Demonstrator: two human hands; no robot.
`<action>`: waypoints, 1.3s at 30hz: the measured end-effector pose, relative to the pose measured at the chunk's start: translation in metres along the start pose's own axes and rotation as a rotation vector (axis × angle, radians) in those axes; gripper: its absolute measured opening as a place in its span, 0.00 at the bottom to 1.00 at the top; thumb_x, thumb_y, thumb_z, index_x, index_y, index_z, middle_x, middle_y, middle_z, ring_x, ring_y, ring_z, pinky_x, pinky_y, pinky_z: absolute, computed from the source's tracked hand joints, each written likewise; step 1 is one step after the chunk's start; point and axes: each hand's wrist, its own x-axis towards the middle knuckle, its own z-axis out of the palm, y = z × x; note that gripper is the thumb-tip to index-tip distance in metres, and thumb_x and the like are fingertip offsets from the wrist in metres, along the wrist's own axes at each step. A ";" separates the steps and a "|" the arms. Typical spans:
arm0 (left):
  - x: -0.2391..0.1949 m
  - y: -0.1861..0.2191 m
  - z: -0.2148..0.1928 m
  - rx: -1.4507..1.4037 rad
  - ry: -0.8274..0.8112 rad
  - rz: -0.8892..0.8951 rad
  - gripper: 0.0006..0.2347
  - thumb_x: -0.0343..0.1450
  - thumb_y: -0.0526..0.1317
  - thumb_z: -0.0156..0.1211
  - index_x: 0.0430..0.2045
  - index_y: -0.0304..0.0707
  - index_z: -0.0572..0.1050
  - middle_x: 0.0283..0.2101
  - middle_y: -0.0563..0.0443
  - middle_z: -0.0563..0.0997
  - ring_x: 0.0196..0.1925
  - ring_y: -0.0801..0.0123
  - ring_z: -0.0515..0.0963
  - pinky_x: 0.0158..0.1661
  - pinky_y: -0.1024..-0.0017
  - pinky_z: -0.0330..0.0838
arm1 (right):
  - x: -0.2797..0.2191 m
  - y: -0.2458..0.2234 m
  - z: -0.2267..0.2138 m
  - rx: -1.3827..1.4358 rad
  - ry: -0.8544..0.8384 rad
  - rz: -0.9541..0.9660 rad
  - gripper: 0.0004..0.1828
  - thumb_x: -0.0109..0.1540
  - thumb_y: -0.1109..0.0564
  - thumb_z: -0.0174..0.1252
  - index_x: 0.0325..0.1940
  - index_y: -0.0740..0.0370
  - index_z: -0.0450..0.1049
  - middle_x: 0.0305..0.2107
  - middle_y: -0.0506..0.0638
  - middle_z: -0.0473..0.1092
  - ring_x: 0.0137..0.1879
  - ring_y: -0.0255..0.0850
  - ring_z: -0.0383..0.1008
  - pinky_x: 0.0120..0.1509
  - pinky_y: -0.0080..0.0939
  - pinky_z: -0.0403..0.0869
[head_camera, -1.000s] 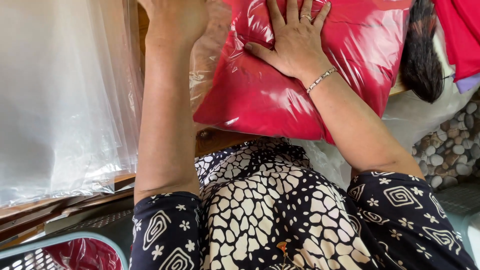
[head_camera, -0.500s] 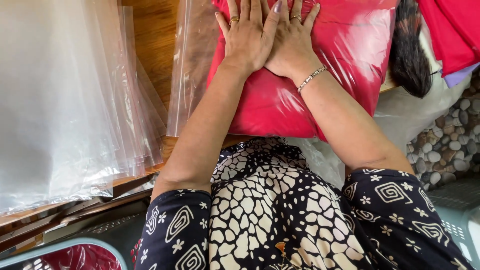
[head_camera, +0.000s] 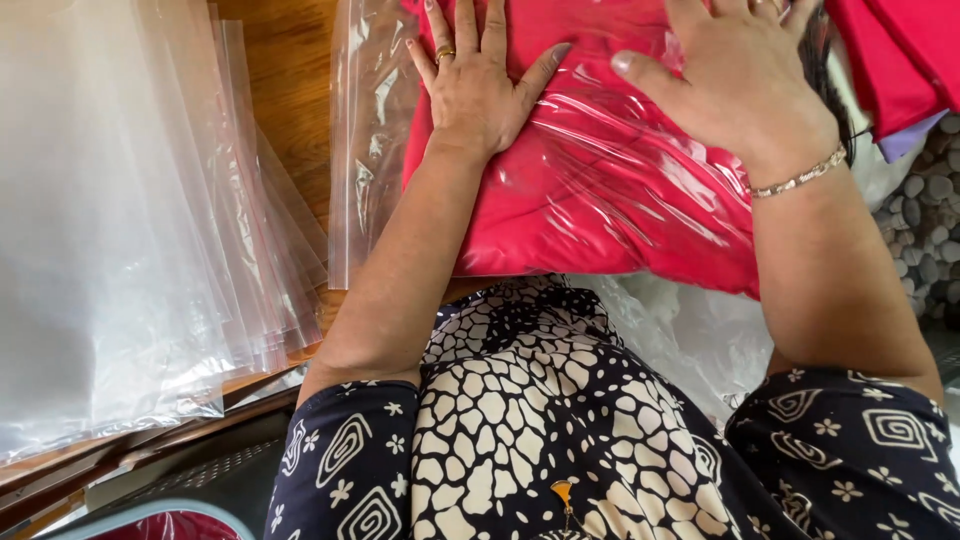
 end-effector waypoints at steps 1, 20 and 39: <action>0.000 0.000 -0.001 -0.003 -0.005 -0.003 0.39 0.63 0.70 0.23 0.66 0.46 0.44 0.69 0.42 0.40 0.68 0.45 0.28 0.62 0.42 0.23 | -0.004 0.004 0.006 0.043 -0.008 0.122 0.40 0.64 0.33 0.36 0.71 0.62 0.47 0.60 0.76 0.50 0.64 0.73 0.42 0.58 0.77 0.39; -0.001 0.007 -0.007 0.009 -0.089 -0.028 0.39 0.65 0.71 0.29 0.66 0.48 0.37 0.70 0.43 0.33 0.71 0.44 0.31 0.62 0.41 0.22 | -0.004 0.032 0.083 0.300 0.049 0.417 0.37 0.66 0.32 0.31 0.74 0.47 0.35 0.69 0.57 0.27 0.73 0.65 0.27 0.70 0.74 0.37; -0.001 0.008 0.003 0.162 -0.036 -0.029 0.40 0.68 0.73 0.31 0.66 0.47 0.34 0.71 0.43 0.34 0.69 0.42 0.28 0.63 0.41 0.25 | 0.005 0.032 0.040 0.215 -0.255 0.441 0.41 0.60 0.31 0.25 0.73 0.45 0.30 0.69 0.58 0.24 0.72 0.63 0.19 0.69 0.68 0.24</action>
